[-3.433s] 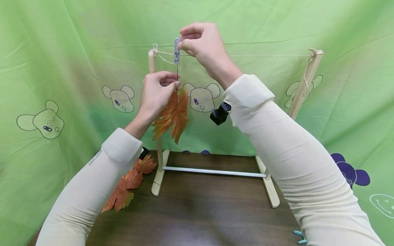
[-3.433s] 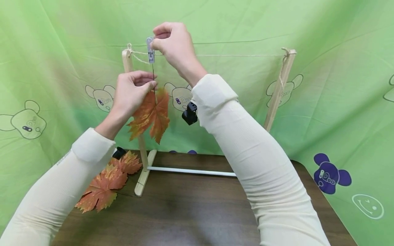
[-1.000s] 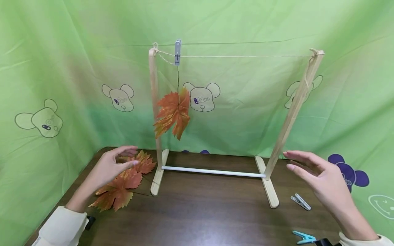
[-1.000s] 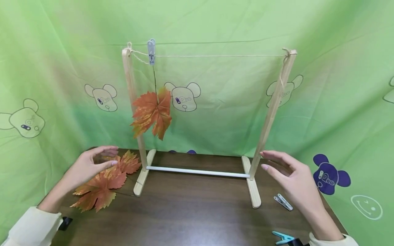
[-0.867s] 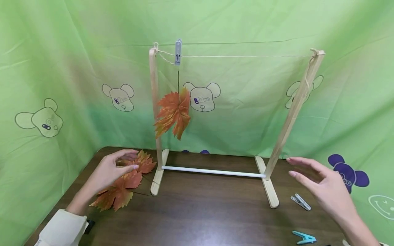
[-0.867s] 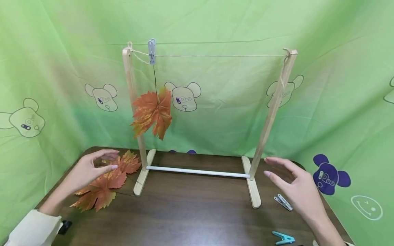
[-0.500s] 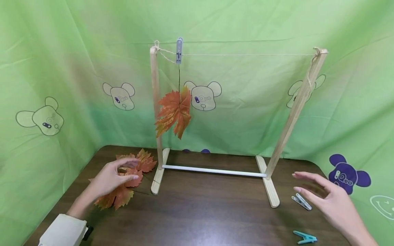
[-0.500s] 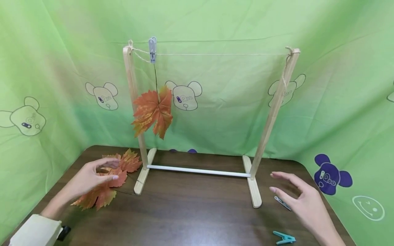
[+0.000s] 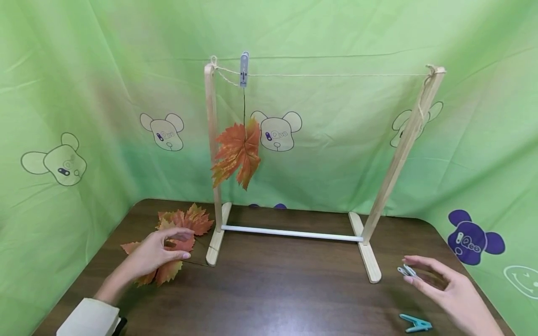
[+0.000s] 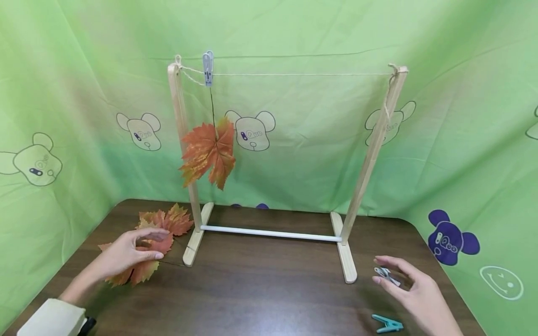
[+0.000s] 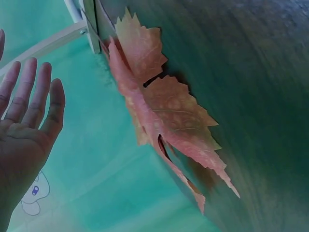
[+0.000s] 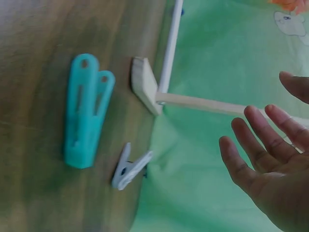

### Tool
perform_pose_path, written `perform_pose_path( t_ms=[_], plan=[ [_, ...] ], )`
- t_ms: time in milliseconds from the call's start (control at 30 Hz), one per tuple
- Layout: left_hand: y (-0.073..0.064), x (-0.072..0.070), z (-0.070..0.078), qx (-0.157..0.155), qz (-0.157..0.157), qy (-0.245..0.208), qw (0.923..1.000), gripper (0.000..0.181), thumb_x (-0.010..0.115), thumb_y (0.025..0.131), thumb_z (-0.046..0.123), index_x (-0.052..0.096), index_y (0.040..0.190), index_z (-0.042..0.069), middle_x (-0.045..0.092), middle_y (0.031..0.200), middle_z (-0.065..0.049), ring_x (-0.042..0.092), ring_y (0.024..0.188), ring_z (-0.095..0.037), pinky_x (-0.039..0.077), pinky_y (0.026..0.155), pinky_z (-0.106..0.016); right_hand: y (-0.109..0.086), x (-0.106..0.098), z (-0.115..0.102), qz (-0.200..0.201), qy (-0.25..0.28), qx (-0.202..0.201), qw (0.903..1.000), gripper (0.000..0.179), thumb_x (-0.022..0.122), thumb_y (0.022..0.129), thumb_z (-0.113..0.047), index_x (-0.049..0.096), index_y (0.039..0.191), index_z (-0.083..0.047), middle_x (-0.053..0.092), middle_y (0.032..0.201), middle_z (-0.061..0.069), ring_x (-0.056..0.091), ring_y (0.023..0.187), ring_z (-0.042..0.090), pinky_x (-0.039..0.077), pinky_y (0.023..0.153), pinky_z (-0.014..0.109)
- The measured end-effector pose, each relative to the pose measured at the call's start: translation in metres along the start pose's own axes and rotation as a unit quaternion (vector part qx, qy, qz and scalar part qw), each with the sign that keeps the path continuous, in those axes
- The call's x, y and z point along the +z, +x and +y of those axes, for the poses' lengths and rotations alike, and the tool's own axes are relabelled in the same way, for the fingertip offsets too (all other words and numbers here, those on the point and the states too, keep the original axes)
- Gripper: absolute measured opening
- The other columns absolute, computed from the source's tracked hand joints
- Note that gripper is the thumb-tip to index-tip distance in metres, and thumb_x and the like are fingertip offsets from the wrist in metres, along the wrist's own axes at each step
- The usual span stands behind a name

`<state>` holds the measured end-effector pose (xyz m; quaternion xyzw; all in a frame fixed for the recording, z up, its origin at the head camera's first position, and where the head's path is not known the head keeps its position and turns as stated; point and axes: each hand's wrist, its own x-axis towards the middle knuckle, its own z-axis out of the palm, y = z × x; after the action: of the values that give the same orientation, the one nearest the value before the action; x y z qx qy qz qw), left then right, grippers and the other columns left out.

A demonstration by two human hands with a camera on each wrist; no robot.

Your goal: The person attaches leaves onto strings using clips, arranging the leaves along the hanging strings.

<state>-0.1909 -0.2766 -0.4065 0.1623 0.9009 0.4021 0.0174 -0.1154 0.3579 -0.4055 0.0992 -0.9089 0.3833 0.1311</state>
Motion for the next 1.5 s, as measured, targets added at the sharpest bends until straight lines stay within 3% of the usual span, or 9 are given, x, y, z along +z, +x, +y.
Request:
perform_pose_path(
  t_ms=[267,533,767,1000,1233,1500],
  plan=[
    [0.001,0.006,-0.005,-0.012,-0.015,0.004,0.9998,0.052,0.084,0.090,0.025,0.066,0.137,0.012,0.072,0.130,-0.013,0.068,0.118,-0.034,0.058,0.086,-0.033,-0.007,0.008,0.017,-0.019,-0.011,0.015,0.9997,0.036,0.079,0.091,-0.004,0.070,0.126,-0.004,0.067,0.113,-0.037,0.061,0.101,-0.021,0.047,0.077,0.002],
    [0.005,0.018,-0.016,0.012,-0.043,-0.034,0.9984,0.049,0.082,0.091,0.016,0.066,0.135,0.003,0.072,0.126,-0.018,0.069,0.113,-0.037,0.059,0.090,-0.031,-0.012,0.014,0.039,-0.035,-0.048,-0.037,0.9976,0.040,0.085,0.083,-0.003,0.073,0.121,-0.010,0.066,0.117,-0.035,0.050,0.109,-0.027,0.037,0.081,-0.002],
    [0.011,0.021,-0.019,0.016,-0.067,-0.029,0.9972,0.047,0.082,0.091,0.015,0.066,0.133,0.002,0.073,0.126,-0.016,0.069,0.115,-0.037,0.058,0.093,-0.033,-0.014,0.016,0.050,-0.094,-0.034,-0.008,0.9950,0.038,0.084,0.085,-0.003,0.071,0.121,-0.004,0.067,0.111,-0.034,0.056,0.102,-0.022,0.040,0.077,0.001],
    [0.018,0.023,-0.024,0.028,-0.074,-0.004,0.9968,0.044,0.083,0.090,0.016,0.069,0.130,0.003,0.076,0.119,-0.009,0.070,0.111,-0.032,0.058,0.093,-0.037,-0.014,0.016,0.060,-0.116,-0.078,-0.001,0.9901,0.040,0.088,0.083,-0.012,0.073,0.120,-0.011,0.069,0.110,-0.031,0.051,0.104,-0.024,0.039,0.077,0.004],
    [0.024,0.026,-0.028,0.009,-0.095,-0.003,0.9955,0.039,0.084,0.089,0.012,0.071,0.125,0.006,0.078,0.111,-0.004,0.072,0.107,-0.027,0.058,0.090,-0.032,-0.017,0.020,0.069,-0.118,-0.060,-0.057,0.9895,0.041,0.089,0.080,-0.007,0.073,0.117,-0.012,0.067,0.111,-0.033,0.052,0.105,-0.024,0.035,0.079,-0.001],
    [0.027,0.028,-0.025,-0.008,-0.105,0.000,0.9944,0.041,0.085,0.087,0.011,0.071,0.126,0.006,0.078,0.109,-0.001,0.072,0.106,-0.025,0.059,0.092,-0.037,-0.016,0.021,0.073,-0.114,-0.041,-0.107,0.9867,0.044,0.089,0.074,0.001,0.073,0.113,-0.012,0.066,0.110,-0.034,0.055,0.103,-0.021,0.035,0.080,-0.002]
  ],
)
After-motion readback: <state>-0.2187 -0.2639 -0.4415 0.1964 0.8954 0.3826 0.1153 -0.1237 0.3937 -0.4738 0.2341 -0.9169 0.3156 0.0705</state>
